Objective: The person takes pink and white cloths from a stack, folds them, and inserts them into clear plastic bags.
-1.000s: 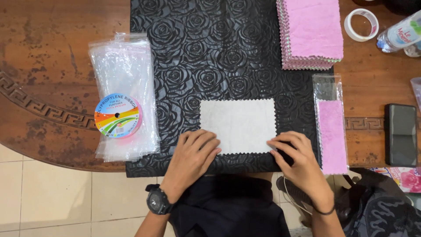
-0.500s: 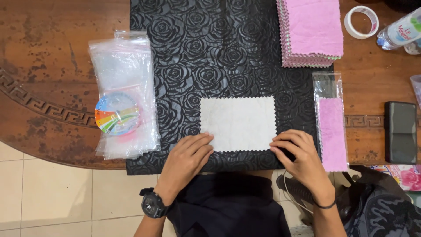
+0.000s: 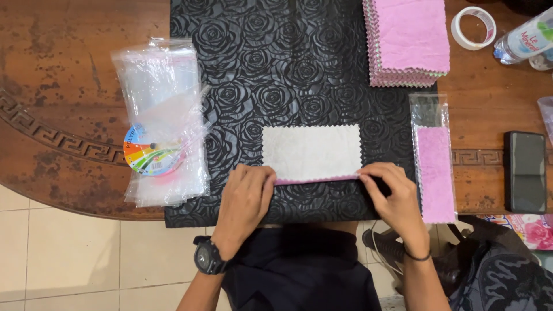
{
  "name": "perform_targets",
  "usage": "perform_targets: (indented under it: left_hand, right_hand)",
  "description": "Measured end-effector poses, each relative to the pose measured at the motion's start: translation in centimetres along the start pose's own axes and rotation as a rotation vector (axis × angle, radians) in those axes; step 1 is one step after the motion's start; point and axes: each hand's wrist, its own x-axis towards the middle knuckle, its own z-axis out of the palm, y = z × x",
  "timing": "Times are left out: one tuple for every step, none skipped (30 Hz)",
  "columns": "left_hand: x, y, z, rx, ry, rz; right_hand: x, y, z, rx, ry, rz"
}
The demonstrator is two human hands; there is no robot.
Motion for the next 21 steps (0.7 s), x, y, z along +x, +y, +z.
perform_targets:
  left_hand:
    - [0.5,0.1,0.1,0.001,0.001,0.001]
    - [0.9,0.1,0.1,-0.025,0.041,-0.024]
    - [1.4,0.2,0.1,-0.051,0.08,-0.049]
    - [1.4,0.3,0.0,-0.049,0.083,-0.048]
    - [1.5,0.4,-0.2,-0.139,0.078,-0.065]
    - [1.7,0.5,-0.3,-0.23,0.072,-0.08]
    - [1.9,0.6,-0.7,-0.228,0.074,-0.077]
    - [1.9,0.7,-1.0,-0.233,0.053,-0.105]
    - [2.0,0.8,-1.3,-0.238,0.033,-0.133]
    - [1.7,0.1,-0.8,-0.237,0.034,-0.131]
    - [1.5,-0.6,-0.3,-0.267,0.046,-0.193]
    - [1.1,-1.3,0.2,-0.296,0.057,-0.255]
    - [1.4,-1.1,-0.1,-0.296,0.057,-0.255]
    - [1.9,-0.9,-0.3,-0.356,0.072,-0.343]
    - [2.3,-0.8,-0.6,-0.416,0.088,-0.43]
    - [2.7,-0.5,-0.9,-0.415,0.092,-0.428]
    - [3.1,-0.2,-1.2,-0.399,0.08,-0.45]
    - [3.6,0.1,-1.6,-0.382,0.07,-0.472]
    - [3.9,0.0,-1.5,-0.381,0.075,-0.469]
    - [4.1,0.0,-1.4,-0.377,0.055,-0.478]
    - [4.4,-0.1,-1.2,-0.373,0.036,-0.488]
  right_hand:
    - [0.6,-0.3,0.1,0.0,0.001,-0.001]
    - [1.2,-0.6,0.2,0.045,0.025,0.053]
    - [1.8,-0.9,0.3,0.09,0.048,0.107]
    - [2.3,-1.1,0.5,0.092,0.049,0.104]
    - [2.7,-1.3,0.7,0.111,0.071,0.128]
    - [3.2,-1.5,0.9,0.131,0.094,0.153]
    - [3.5,-1.3,1.0,0.132,0.097,0.15]
    - [3.7,-1.2,1.1,0.132,0.101,0.163]
    - [3.9,-1.1,1.2,0.131,0.104,0.175]
    - [4.1,-1.1,1.2,0.132,0.105,0.173]
    - [4.3,-1.1,1.3,0.13,0.11,0.188]
    - [4.4,-1.1,1.3,0.129,0.114,0.203]
    - [4.4,-0.8,1.3,0.129,0.114,0.203]
    - [4.6,-0.6,1.3,0.185,0.104,0.261]
    - [4.7,-0.4,1.2,0.24,0.094,0.318]
    - [4.7,0.1,1.4,0.241,0.096,0.314]
    - [4.7,0.7,1.5,0.318,0.086,0.368]
    - [4.7,1.3,1.7,0.397,0.076,0.419]
    - [5.0,1.4,1.7,0.398,0.078,0.414]
    - [5.2,1.5,1.7,0.435,0.079,0.437]
    - [5.4,1.6,1.8,0.471,0.081,0.461]
